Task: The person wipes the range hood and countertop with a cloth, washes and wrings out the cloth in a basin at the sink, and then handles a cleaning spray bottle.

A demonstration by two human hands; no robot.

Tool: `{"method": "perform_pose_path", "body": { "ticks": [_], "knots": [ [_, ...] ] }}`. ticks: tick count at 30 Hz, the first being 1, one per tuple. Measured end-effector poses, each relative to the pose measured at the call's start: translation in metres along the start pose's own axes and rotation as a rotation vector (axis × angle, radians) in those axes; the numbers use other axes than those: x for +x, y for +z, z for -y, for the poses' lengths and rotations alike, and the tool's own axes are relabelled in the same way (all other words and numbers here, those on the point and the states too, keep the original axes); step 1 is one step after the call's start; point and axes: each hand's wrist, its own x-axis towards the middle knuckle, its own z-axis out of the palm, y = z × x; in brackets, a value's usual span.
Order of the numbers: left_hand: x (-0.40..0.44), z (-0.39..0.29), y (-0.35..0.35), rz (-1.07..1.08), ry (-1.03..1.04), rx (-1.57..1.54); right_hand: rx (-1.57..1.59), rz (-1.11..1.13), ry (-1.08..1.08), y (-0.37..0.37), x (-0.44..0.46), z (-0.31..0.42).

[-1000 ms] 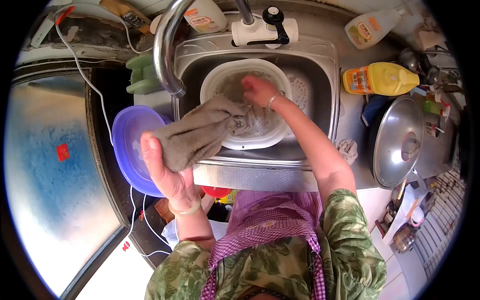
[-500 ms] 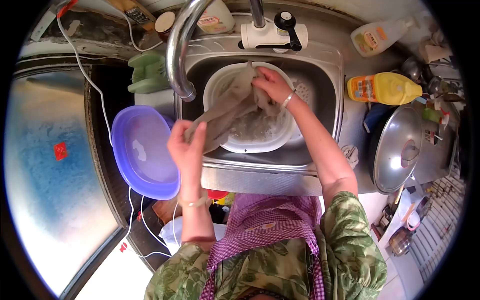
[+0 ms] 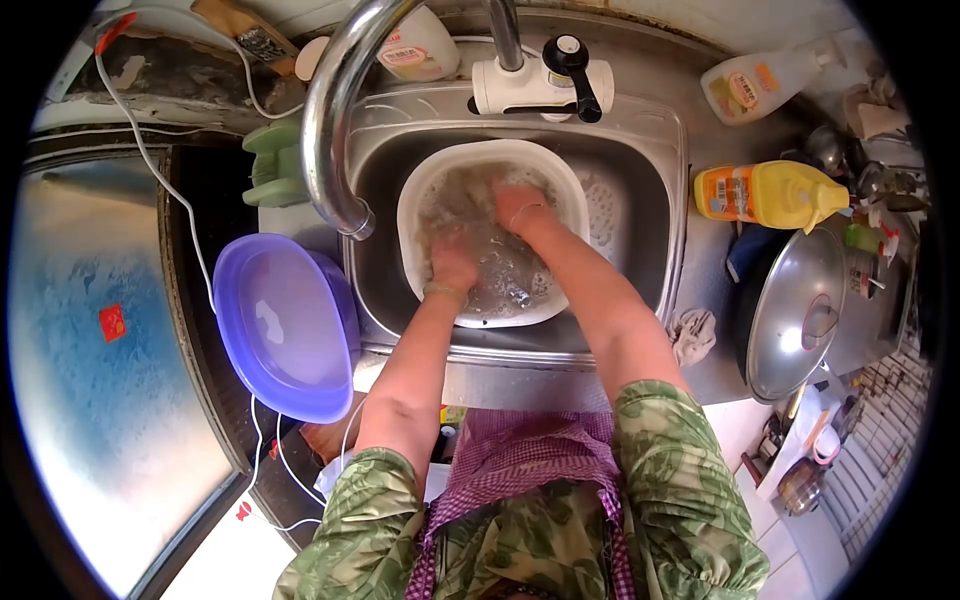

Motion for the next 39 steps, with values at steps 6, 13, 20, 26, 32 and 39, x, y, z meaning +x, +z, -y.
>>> {"method": "perform_pose_path", "body": {
  "ticks": [6,13,20,26,32,39],
  "knots": [
    [0.038,-0.021,-0.129,0.026,-0.154,-0.707,0.65,0.192,-0.242,-0.138,-0.049,0.024],
    [0.036,-0.012,-0.171,-0.046,-0.655,-1.375,0.8,0.13,-0.5,-0.238,-0.089,0.036],
    [0.034,0.005,-0.207,0.019,-0.61,-0.728,0.438,-0.155,-0.341,-0.116,-0.048,-0.017],
    [0.03,-0.013,-0.21,-0.135,-0.478,-1.339,0.654,-0.171,-0.534,-0.091,-0.081,0.028],
    [0.023,-0.025,-0.301,-0.452,-0.673,-2.052,0.752,0.202,-0.33,-0.06,-0.064,0.033],
    [-0.002,-0.012,-0.333,-0.59,-0.701,-2.206,0.067,-0.228,-0.204,-0.047,-0.076,0.004]
  ]
}}
